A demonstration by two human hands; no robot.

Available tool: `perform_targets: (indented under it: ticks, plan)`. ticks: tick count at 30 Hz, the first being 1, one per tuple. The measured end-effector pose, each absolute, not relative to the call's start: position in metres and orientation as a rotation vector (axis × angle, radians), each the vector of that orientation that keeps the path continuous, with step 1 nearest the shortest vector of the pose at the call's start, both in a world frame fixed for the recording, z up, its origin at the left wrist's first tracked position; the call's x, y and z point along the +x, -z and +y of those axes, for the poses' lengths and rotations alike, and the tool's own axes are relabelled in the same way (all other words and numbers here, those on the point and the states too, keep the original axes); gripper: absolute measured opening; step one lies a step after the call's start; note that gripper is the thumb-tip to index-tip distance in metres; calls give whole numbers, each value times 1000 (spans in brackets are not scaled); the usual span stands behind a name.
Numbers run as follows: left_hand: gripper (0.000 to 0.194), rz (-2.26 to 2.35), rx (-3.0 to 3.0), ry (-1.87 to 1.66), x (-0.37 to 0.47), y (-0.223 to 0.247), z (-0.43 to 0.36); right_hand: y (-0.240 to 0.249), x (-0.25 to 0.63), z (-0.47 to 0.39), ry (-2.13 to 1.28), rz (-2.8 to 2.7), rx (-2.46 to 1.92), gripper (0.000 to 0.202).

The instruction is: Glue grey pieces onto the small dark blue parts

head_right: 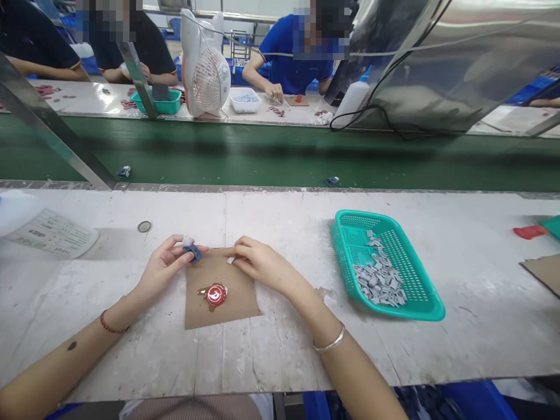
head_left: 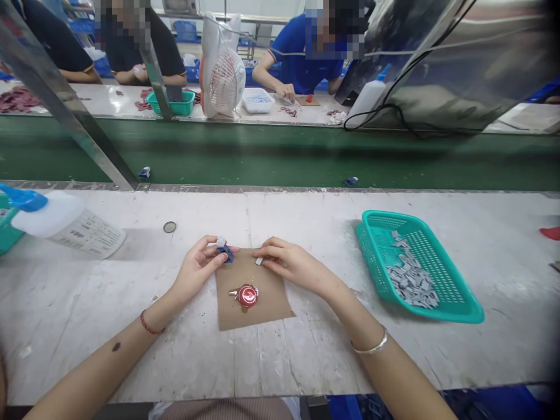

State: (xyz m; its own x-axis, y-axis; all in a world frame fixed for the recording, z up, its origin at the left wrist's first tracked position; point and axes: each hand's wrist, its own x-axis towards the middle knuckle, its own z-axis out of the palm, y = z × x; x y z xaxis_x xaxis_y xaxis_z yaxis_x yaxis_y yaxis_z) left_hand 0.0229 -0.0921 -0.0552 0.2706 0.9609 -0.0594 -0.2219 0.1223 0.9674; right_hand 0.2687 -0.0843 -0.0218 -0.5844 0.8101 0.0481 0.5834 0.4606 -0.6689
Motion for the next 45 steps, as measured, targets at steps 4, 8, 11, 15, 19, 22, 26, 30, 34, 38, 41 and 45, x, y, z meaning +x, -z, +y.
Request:
perform_targets:
  ticks: [4,8,11,15,19,22,26,30,34,38,41,45]
  plan:
    - [31,896,1104,-1051,23,55,-93,27,266,-84,-704,-2474,-1151,19]
    - [28,879,1128,-1094,24,57,-93,24,263,-87,-762,-2435,-1148,13]
    - [23,867,1148,-1126,25,57,-93,11,260,-95,-881,-2328,-1131,8]
    - [23,890,1141,-1116,26,56,-93,-10,251,-110,-1006,-2319,-1054,8]
    - [24,910,1130,-1106,26,57,-92,-17,241,-121,-1074,-2420,-1070,10]
    - [24,916,1116,-1104,26,58,-91,-14,237,-122,-1037,-2514,-1121,13]
    - [24,912,1114,-1102,25,59,-91,-14,237,-121,-1040,-2569,-1137,15]
    - [25,921,1112,-1087,25,57,-91,-16,238,-122,-1004,-2577,-1135,17]
    - [26,935,1117,-1084,25,56,-91,-12,236,-123,-940,-2611,-1055,17]
    - [26,942,1120,-1088,26,56,-91,-8,235,-125,-865,-2619,-1077,17]
    - [25,941,1130,-1089,25,55,-92,-6,235,-125,-831,-2641,-1082,15]
    - [23,937,1149,-1077,26,53,-93,-6,234,-126,-830,-2641,-1069,15]
